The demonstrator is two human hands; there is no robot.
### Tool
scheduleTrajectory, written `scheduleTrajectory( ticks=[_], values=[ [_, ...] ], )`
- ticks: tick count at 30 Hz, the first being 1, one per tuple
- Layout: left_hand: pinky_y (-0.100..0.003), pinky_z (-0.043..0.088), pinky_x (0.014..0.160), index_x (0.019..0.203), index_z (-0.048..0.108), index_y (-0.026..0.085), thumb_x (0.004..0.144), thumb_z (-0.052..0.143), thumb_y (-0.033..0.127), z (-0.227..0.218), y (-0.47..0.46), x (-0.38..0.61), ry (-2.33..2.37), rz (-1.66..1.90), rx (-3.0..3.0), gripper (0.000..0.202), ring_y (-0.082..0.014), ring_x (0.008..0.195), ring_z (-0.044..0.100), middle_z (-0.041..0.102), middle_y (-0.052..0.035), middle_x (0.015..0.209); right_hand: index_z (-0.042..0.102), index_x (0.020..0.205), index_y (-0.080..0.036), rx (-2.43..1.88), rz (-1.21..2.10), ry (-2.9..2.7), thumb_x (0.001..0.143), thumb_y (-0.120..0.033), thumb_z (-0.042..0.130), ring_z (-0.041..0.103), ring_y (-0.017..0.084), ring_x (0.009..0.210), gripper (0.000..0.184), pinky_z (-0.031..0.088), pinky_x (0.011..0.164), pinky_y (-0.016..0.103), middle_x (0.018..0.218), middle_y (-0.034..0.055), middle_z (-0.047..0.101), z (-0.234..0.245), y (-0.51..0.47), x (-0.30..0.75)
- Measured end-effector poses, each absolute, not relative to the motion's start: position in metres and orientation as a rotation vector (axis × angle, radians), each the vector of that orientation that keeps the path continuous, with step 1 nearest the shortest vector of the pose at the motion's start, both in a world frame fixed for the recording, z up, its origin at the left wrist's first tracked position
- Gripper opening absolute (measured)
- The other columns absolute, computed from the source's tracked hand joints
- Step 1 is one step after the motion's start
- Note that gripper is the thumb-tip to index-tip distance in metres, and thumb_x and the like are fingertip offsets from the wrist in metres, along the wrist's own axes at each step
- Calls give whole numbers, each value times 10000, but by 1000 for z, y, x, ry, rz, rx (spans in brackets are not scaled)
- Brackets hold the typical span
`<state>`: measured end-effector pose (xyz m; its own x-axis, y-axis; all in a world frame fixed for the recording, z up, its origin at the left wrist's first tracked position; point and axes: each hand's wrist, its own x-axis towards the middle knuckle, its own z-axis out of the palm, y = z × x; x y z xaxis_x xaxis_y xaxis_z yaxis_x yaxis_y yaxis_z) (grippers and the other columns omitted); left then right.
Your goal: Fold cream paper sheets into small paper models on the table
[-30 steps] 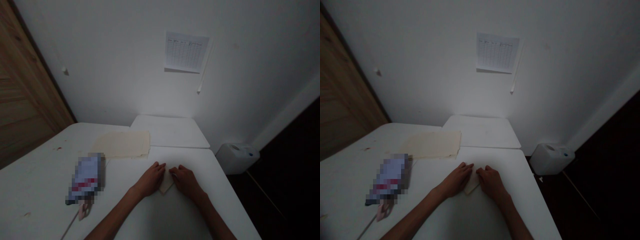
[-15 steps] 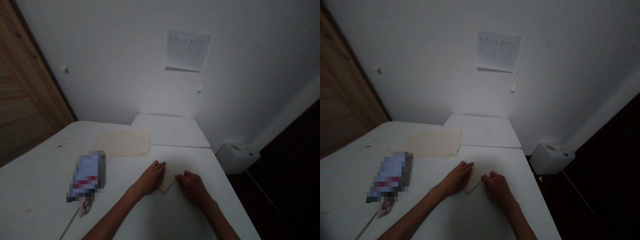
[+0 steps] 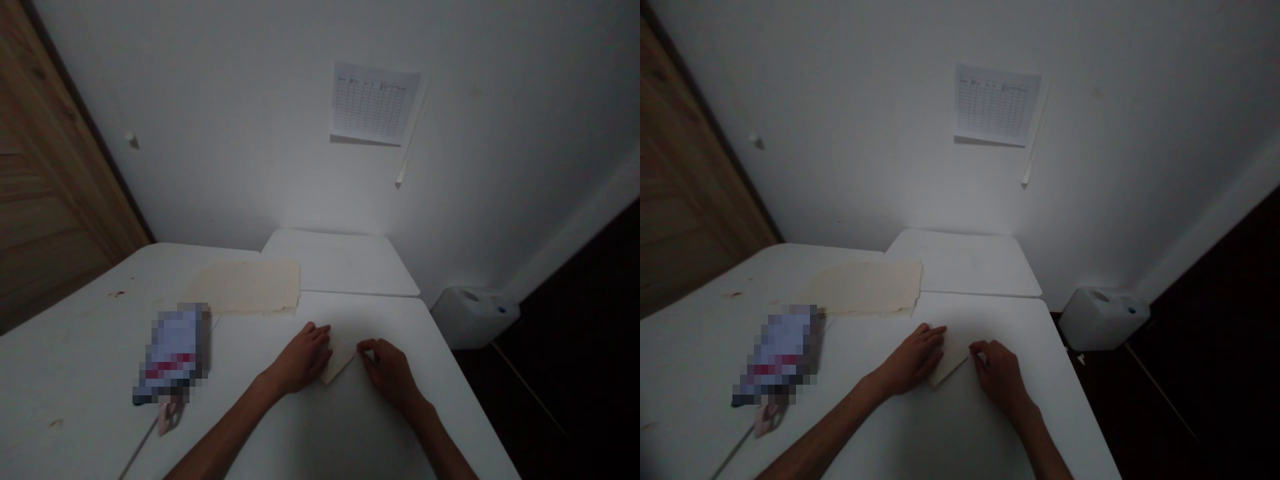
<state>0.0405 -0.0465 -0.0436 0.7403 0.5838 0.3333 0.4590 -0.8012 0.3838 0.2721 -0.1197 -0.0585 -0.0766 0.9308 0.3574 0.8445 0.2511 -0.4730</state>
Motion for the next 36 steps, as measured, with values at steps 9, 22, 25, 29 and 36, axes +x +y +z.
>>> scheduleTrajectory(
  ticks=[9, 22, 25, 29, 36],
  values=[
    [-504, 355, 1040, 1340, 461, 213, 762, 685, 507, -43, -47, 30, 764, 501, 2615, 686, -324, 1250, 384, 384, -111, 1465, 647, 960, -231, -1596, 246, -1931, 829, -189, 543, 605, 189, 804, 173, 463, 745, 306, 924, 31, 678, -56, -119, 273],
    [-487, 356, 1064, 1365, 431, 226, 713, 610, 154, -45, -55, 14, 689, 494, 2627, 680, -287, 1280, 390, 431, -89, 1433, 663, 931, -228, -1566, 313, -1884, 834, -207, 543, 610, 202, 888, 156, 459, 805, 316, 920, 36, 682, -55, -121, 269],
    [-454, 408, 1018, 1331, 463, 214, 762, 549, 117, -49, -52, 18, 678, 578, 2631, 583, -263, 1207, 457, 507, -95, 1357, 675, 949, -226, -1571, 323, -1831, 834, -251, 564, 614, 208, 860, 162, 459, 801, 328, 942, 43, 694, -57, -120, 265],
    [-418, 428, 997, 1310, 485, 191, 842, 496, 118, -48, -51, 25, 753, 643, 2620, 474, -243, 1170, 487, 530, -112, 1319, 698, 961, -224, -1601, 451, -1684, 823, -315, 596, 578, 167, 639, 194, 458, 645, 291, 867, 27, 710, -56, -118, 260],
    [-393, 443, 984, 1251, 538, 204, 900, 479, 172, -41, -54, 34, 862, 598, 2590, 357, -231, 1147, 525, 562, -100, 1269, 710, 952, -208, -1560, 536, -1556, 792, -322, 618, 517, 128, 523, 217, 403, 520, 238, 773, 11, 714, -49, -114, 246]
  ],
)
